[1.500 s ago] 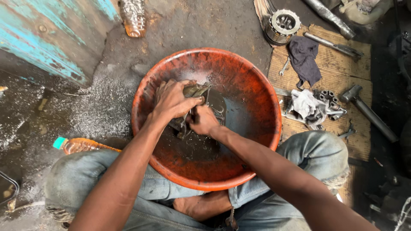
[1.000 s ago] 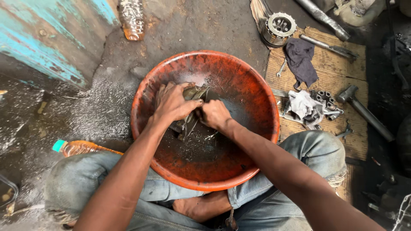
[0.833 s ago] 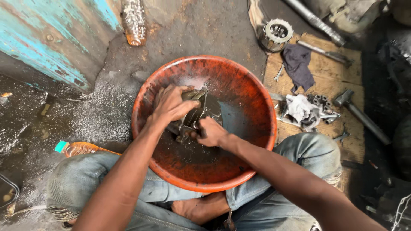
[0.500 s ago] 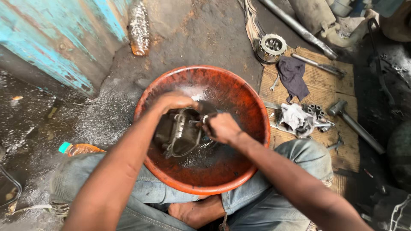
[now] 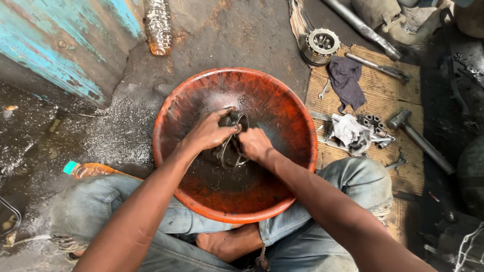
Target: The person scrubs a metal engine part inside a red basin filled with dark liquid using a brush and their hands. They rotate the part to clean different sides and crevices.
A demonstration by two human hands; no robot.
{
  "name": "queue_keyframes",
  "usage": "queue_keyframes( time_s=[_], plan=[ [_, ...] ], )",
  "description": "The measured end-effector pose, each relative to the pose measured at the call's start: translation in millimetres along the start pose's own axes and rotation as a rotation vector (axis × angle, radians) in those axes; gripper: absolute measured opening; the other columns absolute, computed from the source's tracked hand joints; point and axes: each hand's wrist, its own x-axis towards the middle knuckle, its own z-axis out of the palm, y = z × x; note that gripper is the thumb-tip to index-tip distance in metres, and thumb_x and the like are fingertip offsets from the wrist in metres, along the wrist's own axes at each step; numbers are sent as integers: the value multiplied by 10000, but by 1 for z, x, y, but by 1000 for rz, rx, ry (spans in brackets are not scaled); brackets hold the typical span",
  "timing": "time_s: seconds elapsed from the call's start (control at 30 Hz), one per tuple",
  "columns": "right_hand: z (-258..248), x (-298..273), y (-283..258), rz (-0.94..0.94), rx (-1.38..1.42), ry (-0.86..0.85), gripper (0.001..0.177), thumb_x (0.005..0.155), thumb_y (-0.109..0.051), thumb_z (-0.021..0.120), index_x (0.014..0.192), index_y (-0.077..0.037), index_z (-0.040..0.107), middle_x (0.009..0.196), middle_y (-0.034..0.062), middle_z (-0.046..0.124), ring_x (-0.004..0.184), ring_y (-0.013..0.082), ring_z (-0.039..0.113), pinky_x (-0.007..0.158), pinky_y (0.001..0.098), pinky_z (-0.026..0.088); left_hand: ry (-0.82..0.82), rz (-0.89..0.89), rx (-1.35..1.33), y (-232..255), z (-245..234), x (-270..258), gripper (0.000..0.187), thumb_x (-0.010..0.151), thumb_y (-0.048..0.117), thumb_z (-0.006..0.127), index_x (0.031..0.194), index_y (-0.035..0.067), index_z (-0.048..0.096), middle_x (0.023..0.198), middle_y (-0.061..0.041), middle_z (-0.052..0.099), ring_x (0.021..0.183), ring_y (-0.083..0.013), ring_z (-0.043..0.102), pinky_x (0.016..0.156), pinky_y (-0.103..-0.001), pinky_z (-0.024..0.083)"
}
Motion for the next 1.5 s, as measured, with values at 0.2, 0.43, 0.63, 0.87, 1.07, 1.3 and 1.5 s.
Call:
queue_keyframes(
  time_s=[0.2, 0.43, 0.63, 0.87, 1.07, 1.3, 1.5],
  plan=[
    [21, -6, -15, -302, 254, 25, 127, 742, -190, 719, 729, -65, 704, 693, 176, 692, 695, 365, 706, 684, 448, 589, 9, -54, 40, -4, 3, 1, 659, 763, 401, 816, 1358, 163, 662, 1250, -255, 666, 1213, -379, 607, 1028, -423, 462],
    [10, 11, 8, -266, 106, 86, 205, 675, -245, 777, 726, -64, 694, 723, 173, 704, 670, 384, 691, 655, 471, 573, -36, -118, 14, -6, 0, -3, 715, 777, 446, 786, 1417, 194, 592, 1327, -257, 624, 1287, -374, 568, 1070, -424, 447],
    [10, -3, 11, -143, 108, -25, 315, 865, -307, 722, 693, -49, 664, 668, 184, 674, 625, 376, 682, 652, 445, 578, -76, -178, -52, -2, 3, 0, 692, 750, 437, 774, 1399, 258, 612, 1290, -231, 656, 1241, -357, 612, 1044, -420, 477],
    [5, -17, 13, -214, 159, 28, 274, 788, -284, 714, 660, -44, 677, 652, 214, 670, 631, 411, 677, 622, 477, 576, -62, -185, -24, -4, 0, 0, 706, 746, 446, 796, 1407, 286, 607, 1319, -263, 608, 1260, -381, 585, 1058, -428, 465],
    [13, -39, 6, -128, 147, 61, 309, 819, -291, 720, 638, -46, 667, 651, 216, 661, 632, 414, 673, 641, 482, 576, -61, -164, -76, -5, 0, -2, 711, 733, 449, 779, 1400, 271, 608, 1309, -251, 640, 1256, -369, 614, 1059, -423, 477],
    [-19, -34, 8, 53, 54, 117, 214, 822, -304, 727, 782, -94, 723, 719, 218, 685, 709, 441, 676, 680, 520, 570, -85, -216, 55, 0, 1, -9, 844, 777, 504, 781, 1538, 315, 466, 1446, -292, 485, 1363, -414, 476, 1123, -451, 394],
    [-63, -39, 38, 248, 82, -6, 189, 750, -271, 707, 865, -135, 771, 849, 210, 731, 803, 401, 720, 751, 496, 586, -32, -192, 27, -2, -4, -62, 1160, 668, 461, 833, 1611, 215, 203, 1376, -258, 575, 1290, -407, 547, 1112, -440, 408]
  ],
)
